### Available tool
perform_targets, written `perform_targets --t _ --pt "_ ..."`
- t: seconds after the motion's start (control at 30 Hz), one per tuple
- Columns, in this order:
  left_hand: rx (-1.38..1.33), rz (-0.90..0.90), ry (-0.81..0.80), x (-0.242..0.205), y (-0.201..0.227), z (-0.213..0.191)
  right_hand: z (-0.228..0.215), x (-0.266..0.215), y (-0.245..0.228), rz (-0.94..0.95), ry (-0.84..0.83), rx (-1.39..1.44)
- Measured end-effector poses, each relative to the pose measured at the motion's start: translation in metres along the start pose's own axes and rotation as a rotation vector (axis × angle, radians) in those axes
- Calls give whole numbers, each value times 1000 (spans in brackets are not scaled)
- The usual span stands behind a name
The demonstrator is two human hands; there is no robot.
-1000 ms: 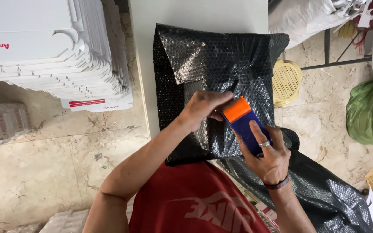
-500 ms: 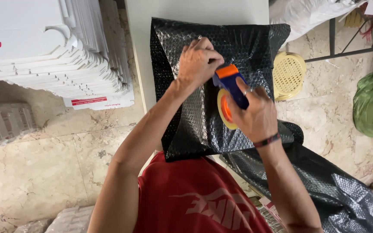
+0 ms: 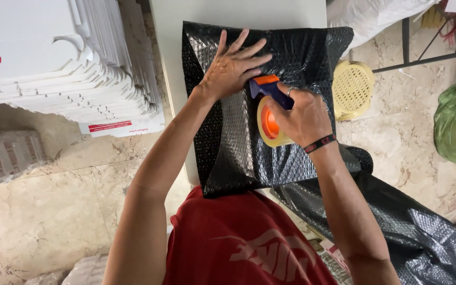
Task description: Wrapping a box in black bubble wrap and securing it thoroughly with packing tape using a handheld dispenser.
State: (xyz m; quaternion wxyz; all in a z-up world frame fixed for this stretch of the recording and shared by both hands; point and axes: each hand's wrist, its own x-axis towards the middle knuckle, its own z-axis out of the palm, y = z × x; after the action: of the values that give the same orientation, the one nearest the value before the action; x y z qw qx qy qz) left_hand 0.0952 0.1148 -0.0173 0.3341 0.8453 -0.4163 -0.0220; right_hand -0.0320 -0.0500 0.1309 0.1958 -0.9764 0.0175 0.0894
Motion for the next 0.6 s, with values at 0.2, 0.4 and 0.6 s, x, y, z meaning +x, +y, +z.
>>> perform_targets --t 0.2,0.4,0.6 --pt "-55 185 118 3 -12 2 3 8 -2 30 -34 -22" --pt "-77 -68 -117 12 -4 -8 -1 4 -16 112 -64 -65" --pt "-14 -33 -82 14 -5 -6 -14 -39 -26 171 -149 -100"
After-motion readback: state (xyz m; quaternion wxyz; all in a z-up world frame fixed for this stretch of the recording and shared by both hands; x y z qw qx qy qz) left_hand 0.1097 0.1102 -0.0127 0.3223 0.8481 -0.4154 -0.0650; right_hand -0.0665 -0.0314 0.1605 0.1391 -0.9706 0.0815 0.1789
